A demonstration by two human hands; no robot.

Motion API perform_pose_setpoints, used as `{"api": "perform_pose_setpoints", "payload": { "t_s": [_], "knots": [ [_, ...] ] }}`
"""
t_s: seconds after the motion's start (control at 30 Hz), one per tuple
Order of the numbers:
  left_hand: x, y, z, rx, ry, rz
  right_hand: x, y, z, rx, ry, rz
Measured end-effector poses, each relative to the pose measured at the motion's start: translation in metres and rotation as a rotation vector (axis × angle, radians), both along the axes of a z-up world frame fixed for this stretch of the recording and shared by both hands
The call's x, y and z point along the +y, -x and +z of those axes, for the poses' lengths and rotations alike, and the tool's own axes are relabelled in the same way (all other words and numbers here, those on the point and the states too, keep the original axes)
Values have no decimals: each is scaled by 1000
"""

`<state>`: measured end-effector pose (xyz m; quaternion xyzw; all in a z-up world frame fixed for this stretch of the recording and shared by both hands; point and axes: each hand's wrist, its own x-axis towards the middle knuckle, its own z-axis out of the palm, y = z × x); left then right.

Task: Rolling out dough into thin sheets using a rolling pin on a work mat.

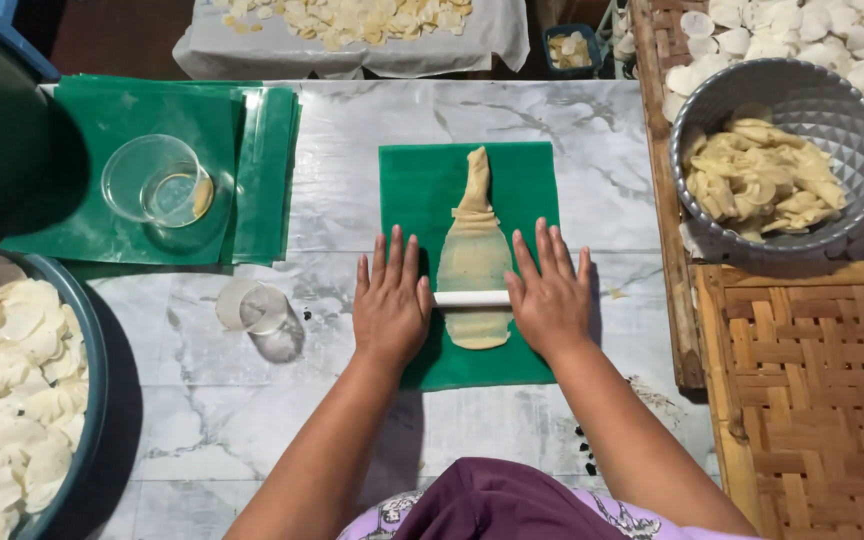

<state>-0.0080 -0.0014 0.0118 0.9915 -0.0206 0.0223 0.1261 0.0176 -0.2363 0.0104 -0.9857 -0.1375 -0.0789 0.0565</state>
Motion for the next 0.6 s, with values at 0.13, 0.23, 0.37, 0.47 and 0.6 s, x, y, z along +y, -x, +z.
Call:
{"api": "perform_pose_setpoints", "payload": {
  "t_s": [0.13,0.23,0.37,0.47,0.6],
  "knots": [
    [-1,51,-18,14,4,-24,-13,53,-2,9,0,27],
    [2,71,-23,39,-18,-37,-21,79,-7,20,-58,42],
    [3,44,-12,57,23,-33,-21,48,-18,-27,-24,45],
    [1,1,-11,23,43,14,-13,-6,-21,-4,-9,-13],
    [-2,2,-1,52,61,40,-8,-9,-10,101,-1,-56]
  ]
}}
